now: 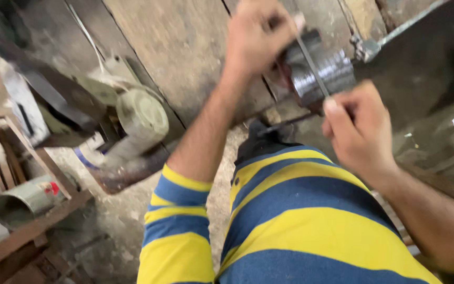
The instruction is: The person holds a small metal piece and a hammer, then clamps the metal piece in a bench vise. They use a flat file to file the metal repeatedly with both hands, then release the vise and handle the filed piece.
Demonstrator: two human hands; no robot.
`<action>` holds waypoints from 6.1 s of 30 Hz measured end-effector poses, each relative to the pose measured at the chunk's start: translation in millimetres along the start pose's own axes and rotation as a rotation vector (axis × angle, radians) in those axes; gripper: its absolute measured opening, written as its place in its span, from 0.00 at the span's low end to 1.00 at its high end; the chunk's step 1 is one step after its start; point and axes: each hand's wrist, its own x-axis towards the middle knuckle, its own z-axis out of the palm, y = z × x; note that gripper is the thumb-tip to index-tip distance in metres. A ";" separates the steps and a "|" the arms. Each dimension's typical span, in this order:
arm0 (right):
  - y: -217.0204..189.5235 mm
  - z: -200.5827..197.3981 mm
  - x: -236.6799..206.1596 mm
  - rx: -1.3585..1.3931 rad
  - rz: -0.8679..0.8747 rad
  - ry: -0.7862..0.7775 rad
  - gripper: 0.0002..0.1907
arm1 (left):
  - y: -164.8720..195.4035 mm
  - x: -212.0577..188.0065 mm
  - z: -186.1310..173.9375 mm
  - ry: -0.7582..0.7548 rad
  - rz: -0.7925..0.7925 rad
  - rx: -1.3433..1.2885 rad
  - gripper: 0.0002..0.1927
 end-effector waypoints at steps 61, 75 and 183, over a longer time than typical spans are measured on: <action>-3.0 18.1 -3.6 0.030 0.059 0.078 0.08 | 5.7 3.1 -14.0 -0.082 -0.107 -0.094 0.10; -15.7 22.2 -14.8 -0.087 0.012 0.089 0.07 | 28.9 -4.2 -10.5 -0.130 -0.584 -0.563 0.12; -6.9 35.5 -9.4 -0.080 0.054 0.085 0.08 | -2.2 -12.6 -24.1 -0.019 -0.208 -0.316 0.10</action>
